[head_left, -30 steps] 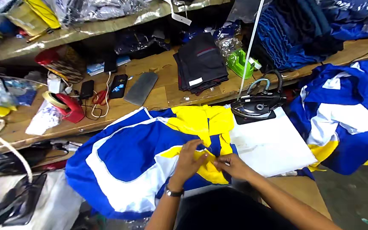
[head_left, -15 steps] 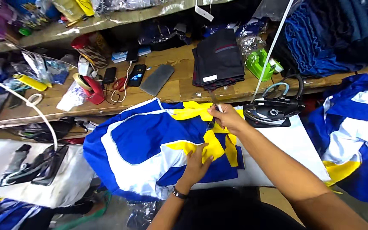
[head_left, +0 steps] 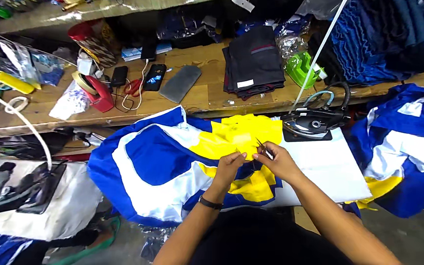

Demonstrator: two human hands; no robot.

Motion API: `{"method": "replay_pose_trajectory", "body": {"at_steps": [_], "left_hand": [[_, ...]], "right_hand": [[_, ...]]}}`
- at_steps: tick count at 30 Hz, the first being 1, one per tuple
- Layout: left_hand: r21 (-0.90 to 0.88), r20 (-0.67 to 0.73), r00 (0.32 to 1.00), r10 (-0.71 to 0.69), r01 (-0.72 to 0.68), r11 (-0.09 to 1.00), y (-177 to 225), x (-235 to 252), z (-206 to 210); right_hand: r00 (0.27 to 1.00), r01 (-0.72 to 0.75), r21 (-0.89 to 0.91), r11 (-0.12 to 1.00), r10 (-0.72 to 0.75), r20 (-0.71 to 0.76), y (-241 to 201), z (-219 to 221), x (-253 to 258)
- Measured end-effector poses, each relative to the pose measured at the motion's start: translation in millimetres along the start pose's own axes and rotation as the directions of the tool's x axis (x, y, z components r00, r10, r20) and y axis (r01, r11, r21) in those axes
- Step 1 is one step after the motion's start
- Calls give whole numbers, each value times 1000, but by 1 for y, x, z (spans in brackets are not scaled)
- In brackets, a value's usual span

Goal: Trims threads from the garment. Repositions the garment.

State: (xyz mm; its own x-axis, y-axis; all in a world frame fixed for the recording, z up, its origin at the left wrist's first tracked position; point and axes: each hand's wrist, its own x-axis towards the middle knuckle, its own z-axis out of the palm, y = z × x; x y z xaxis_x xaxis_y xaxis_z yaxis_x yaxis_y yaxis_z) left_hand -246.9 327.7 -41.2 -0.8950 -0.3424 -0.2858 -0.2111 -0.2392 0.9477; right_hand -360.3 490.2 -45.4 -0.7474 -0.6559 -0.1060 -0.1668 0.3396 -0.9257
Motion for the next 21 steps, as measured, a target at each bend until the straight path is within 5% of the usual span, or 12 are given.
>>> {"method": "replay_pose_trajectory", "body": {"at_steps": [3, 7, 21], "left_hand": [[-7, 9, 1000, -10, 10, 1000, 5, -1, -1], [25, 45, 999, 3, -4, 1000, 8, 0, -4], [30, -20, 1000, 6, -5, 1000, 14, 2, 2]], "right_hand": [[993, 58, -311, 949, -87, -79, 5, -18, -20], [905, 235, -518, 822, -379, -191, 12, -22, -31], [786, 425, -520, 741, -587, -194, 25, -24, -13]]}}
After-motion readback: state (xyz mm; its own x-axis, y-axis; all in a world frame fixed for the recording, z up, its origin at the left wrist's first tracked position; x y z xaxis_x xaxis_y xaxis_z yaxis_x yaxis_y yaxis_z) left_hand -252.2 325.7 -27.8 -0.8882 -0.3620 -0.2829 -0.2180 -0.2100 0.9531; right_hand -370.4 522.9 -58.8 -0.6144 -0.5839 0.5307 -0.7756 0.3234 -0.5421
